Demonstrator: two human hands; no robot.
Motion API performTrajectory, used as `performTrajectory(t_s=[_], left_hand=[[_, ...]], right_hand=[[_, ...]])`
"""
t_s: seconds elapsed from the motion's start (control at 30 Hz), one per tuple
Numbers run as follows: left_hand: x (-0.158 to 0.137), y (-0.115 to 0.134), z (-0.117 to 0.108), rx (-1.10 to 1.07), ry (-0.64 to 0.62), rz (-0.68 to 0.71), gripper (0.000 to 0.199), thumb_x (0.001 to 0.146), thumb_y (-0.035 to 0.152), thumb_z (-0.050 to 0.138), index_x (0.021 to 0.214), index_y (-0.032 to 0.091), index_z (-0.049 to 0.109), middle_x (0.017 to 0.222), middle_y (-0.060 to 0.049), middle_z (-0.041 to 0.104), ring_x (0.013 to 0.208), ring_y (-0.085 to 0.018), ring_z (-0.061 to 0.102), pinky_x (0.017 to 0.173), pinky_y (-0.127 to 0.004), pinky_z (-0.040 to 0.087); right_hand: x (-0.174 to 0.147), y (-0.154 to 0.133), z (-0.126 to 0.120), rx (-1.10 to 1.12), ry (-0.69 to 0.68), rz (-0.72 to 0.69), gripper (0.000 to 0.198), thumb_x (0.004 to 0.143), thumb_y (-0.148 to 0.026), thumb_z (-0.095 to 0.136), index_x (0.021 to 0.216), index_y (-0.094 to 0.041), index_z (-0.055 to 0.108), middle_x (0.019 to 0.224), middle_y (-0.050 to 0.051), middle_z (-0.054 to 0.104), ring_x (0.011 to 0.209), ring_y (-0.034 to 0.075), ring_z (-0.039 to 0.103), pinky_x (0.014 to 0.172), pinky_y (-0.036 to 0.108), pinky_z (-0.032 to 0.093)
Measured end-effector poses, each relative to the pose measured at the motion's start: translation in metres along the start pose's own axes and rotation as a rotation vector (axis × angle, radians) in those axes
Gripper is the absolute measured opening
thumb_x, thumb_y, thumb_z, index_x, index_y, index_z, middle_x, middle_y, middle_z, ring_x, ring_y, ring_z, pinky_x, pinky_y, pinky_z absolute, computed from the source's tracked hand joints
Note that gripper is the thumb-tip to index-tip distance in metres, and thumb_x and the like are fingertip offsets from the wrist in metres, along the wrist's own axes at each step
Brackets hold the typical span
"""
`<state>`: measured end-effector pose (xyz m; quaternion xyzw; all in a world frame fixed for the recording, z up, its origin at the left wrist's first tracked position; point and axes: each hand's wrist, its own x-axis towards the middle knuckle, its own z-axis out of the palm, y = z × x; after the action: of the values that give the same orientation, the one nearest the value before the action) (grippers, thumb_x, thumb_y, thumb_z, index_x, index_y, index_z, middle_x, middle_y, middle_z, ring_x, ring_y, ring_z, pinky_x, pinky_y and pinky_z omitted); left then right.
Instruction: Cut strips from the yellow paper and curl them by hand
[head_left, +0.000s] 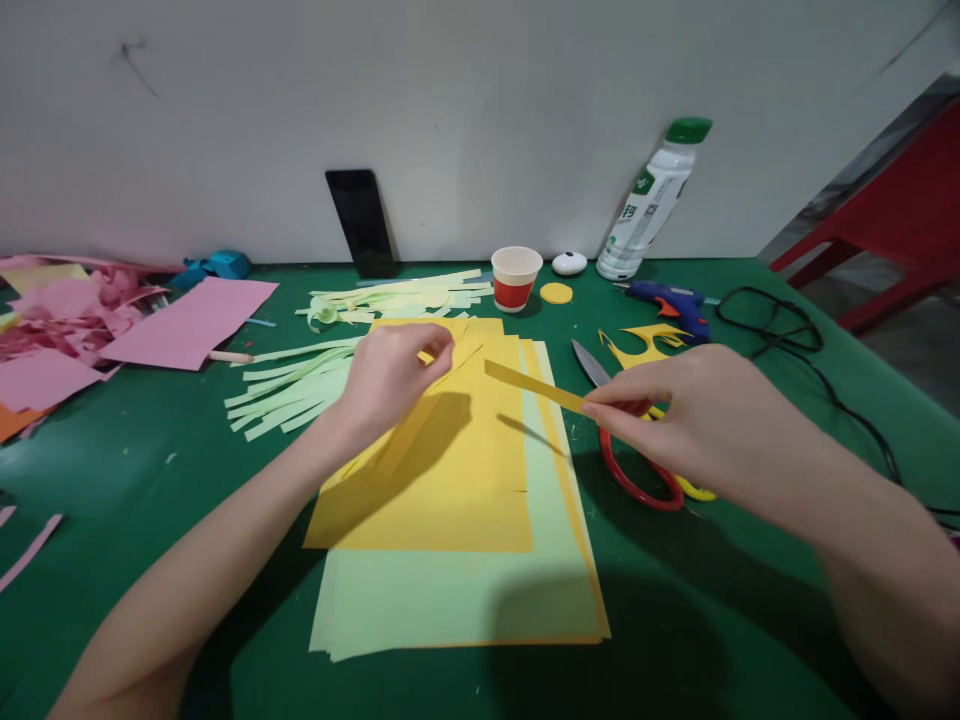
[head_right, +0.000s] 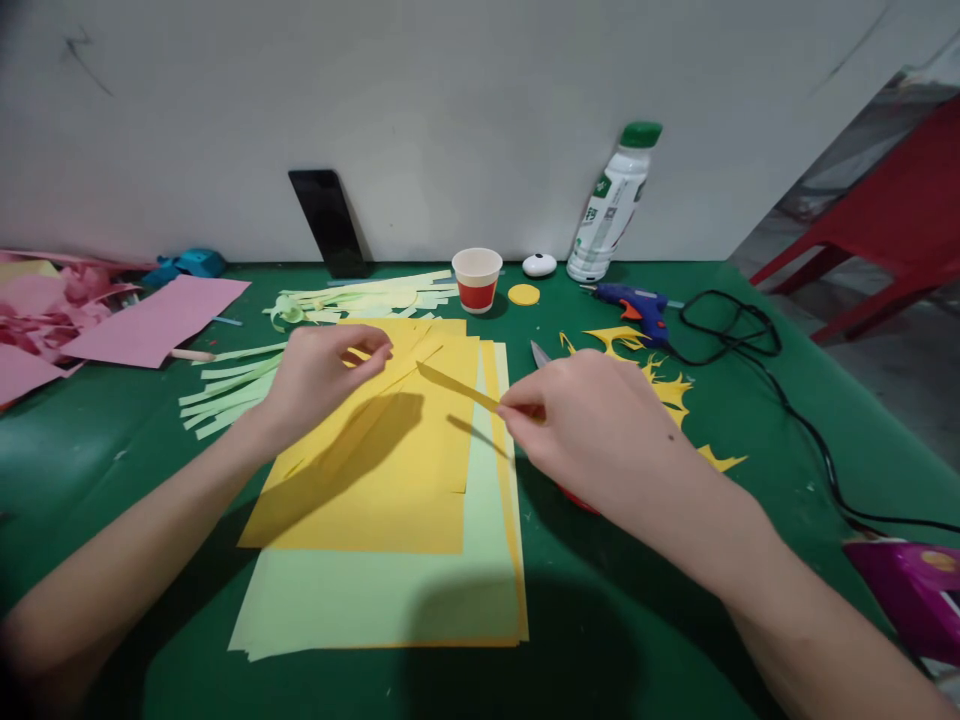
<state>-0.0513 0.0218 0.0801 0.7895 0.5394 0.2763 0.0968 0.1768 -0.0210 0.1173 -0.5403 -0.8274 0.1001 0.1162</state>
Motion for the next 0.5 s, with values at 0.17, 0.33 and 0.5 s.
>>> performTrajectory(t_s=[0.17,0.33,0.5], left_hand=[[0.001,0.006,-0.006,-0.349,-0.024,-0.025,0.026,0.085,0.031,0.043,0.088,0.013,0.061,0.088,-0.007,0.066,0.082,-0.015,0.061,0.068,-0.023,0.05],[-0.017,0.036,0.002,-0.347,-0.106,0.171,0.017,0.082,0.027,0.053,0.088,0.014,0.063,0.088,-0.004,0.068,0.078,-0.013,0.062,0.068,-0.021,0.048],[-0.034,0.045,0.014,-0.168,-0.115,0.347,0.016,0.084,0.024,0.05,0.084,0.014,0.063,0.076,-0.002,0.068,0.067,-0.011,0.061,0.057,-0.02,0.044]], right_hand=[[0.003,0.009,-0.002,0.067,-0.022,-0.019,0.023,0.076,-0.03,0.051,0.071,-0.021,0.072,0.067,0.003,0.069,0.057,0.019,0.058,0.051,0.029,0.036],[0.008,0.004,0.008,0.09,-0.085,-0.093,0.023,0.079,-0.026,0.05,0.074,-0.021,0.071,0.071,0.002,0.071,0.059,0.016,0.058,0.054,0.028,0.038],[0.005,-0.01,0.014,0.044,-0.093,-0.149,0.026,0.08,-0.024,0.049,0.064,-0.02,0.069,0.054,0.001,0.064,0.048,0.011,0.051,0.046,0.024,0.03]])
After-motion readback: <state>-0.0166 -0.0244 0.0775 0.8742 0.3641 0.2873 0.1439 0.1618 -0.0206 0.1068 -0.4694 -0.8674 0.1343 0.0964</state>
